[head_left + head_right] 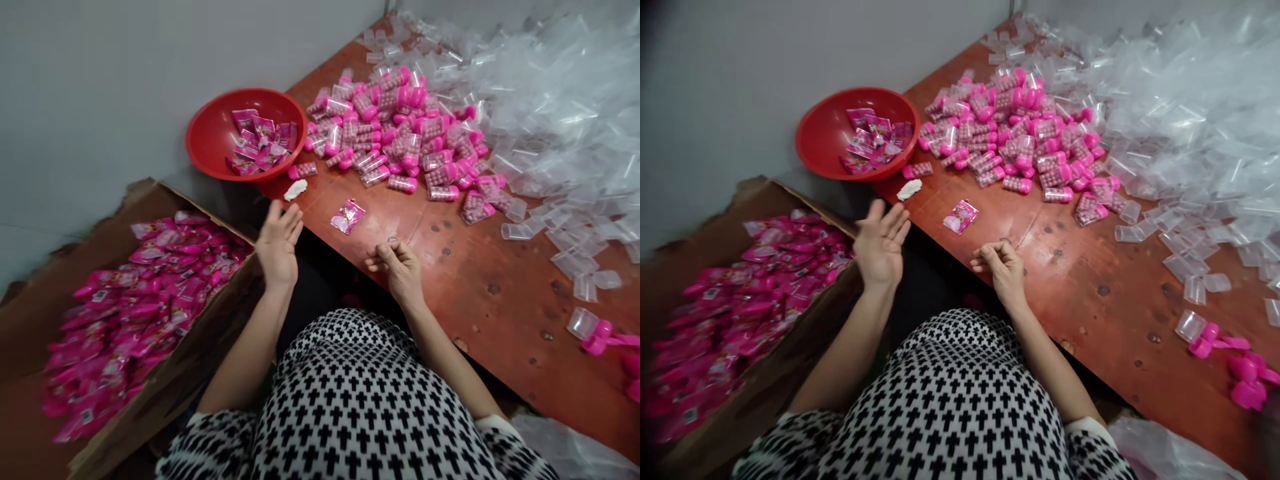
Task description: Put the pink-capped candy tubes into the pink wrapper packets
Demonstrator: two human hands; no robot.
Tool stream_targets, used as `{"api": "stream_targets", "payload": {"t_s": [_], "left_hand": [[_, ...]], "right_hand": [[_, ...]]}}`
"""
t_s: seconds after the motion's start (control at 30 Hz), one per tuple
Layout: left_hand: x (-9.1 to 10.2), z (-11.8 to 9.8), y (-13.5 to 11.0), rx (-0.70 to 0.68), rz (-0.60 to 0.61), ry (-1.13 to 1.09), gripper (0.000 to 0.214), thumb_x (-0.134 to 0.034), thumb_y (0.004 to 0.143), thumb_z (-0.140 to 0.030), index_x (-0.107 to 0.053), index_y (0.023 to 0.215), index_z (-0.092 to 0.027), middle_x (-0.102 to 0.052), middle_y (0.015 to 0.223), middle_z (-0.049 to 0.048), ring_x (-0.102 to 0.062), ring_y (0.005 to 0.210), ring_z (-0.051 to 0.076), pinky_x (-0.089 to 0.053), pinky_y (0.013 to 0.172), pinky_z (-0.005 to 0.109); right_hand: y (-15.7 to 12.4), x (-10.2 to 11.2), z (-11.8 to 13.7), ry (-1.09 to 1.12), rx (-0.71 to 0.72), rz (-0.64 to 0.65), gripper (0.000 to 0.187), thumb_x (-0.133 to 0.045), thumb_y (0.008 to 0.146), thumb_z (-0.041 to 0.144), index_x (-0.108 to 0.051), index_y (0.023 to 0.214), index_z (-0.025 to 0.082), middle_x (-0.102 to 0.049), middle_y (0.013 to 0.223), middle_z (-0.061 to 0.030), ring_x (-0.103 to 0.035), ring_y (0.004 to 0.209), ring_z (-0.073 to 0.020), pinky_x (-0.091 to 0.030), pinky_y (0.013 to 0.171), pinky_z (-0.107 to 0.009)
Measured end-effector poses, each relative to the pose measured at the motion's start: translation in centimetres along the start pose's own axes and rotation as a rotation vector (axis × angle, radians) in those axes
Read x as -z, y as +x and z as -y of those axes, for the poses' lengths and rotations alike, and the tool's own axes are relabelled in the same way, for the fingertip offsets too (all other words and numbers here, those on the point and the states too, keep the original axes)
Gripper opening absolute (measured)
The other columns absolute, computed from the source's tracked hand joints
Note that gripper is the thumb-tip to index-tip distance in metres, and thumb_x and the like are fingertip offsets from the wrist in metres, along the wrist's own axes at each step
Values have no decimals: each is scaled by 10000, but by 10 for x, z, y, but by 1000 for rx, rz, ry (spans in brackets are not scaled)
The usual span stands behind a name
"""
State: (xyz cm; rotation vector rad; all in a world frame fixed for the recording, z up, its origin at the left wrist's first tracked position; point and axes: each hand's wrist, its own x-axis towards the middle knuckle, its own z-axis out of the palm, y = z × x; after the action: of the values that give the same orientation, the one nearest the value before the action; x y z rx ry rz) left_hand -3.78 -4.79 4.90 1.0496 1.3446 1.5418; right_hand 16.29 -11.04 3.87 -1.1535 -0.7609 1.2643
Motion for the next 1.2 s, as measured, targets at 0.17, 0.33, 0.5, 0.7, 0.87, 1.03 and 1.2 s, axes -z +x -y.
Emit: {"api": "stream_targets", "payload": {"t_s": [0.17,0.33,0.5,0.7,0.87,1.03,1.2], "left_hand": [[-21,42,59,-283,53,719,491,-588,810,-452,-592,1211,-168,-519,1341,167,-412,1287,324,-268,1087,475],[-20,59,104,-238,-47,991,314,-544,836,-396,-688,1023,-190,-609,1149,168,-459,1153,366,-277,1004,552],[-21,56,103,-262,-1,1013,286,-475,867,-324,-684,1012,-195,-617,1127,157,-467,1132,354,-280,993,549],[-41,43,54,-446,186,877,439,-525,856,-332,-552,1277,-211,-488,1387,129,-337,1329,322,-185,1102,497],[-55,58,28,-460,446,803,253,-561,841,-330,-700,1036,-246,-606,1272,68,-452,1257,278,-245,1096,480],[-58,68,29,-430,373,737,211,-536,859,-308,-716,954,-255,-669,1174,34,-493,1218,251,-219,1116,495],[-62,51,9,-433,336,527,221,-528,863,-293,-715,968,-242,-658,1193,53,-503,1219,232,-320,1084,452]], "right_hand": [[-5,1,1,-121,-44,32,240,-697,761,406,-617,749,180,-686,711,-3,-658,580,-120,-562,535,-233],[-10,2,-3,-135,-102,27,248,-704,747,418,-626,732,183,-693,706,-9,-650,572,-112,-540,528,-215],[-10,3,-7,-139,-94,34,245,-694,754,424,-632,731,188,-689,698,-6,-639,570,-112,-533,529,-223],[-10,9,-7,-103,-116,37,264,-709,736,435,-625,723,184,-687,693,-2,-645,570,-111,-539,539,-223],[-12,10,-8,-105,-119,45,271,-705,737,446,-625,725,187,-676,687,3,-638,567,-109,-539,544,-227],[-4,8,-6,-143,-114,85,286,-691,742,460,-615,722,185,-679,682,-2,-623,559,-107,-518,534,-223],[28,-4,-3,-117,41,-14,328,-735,698,410,-587,918,217,-678,888,0,-637,754,-117,-522,666,-238]]}}
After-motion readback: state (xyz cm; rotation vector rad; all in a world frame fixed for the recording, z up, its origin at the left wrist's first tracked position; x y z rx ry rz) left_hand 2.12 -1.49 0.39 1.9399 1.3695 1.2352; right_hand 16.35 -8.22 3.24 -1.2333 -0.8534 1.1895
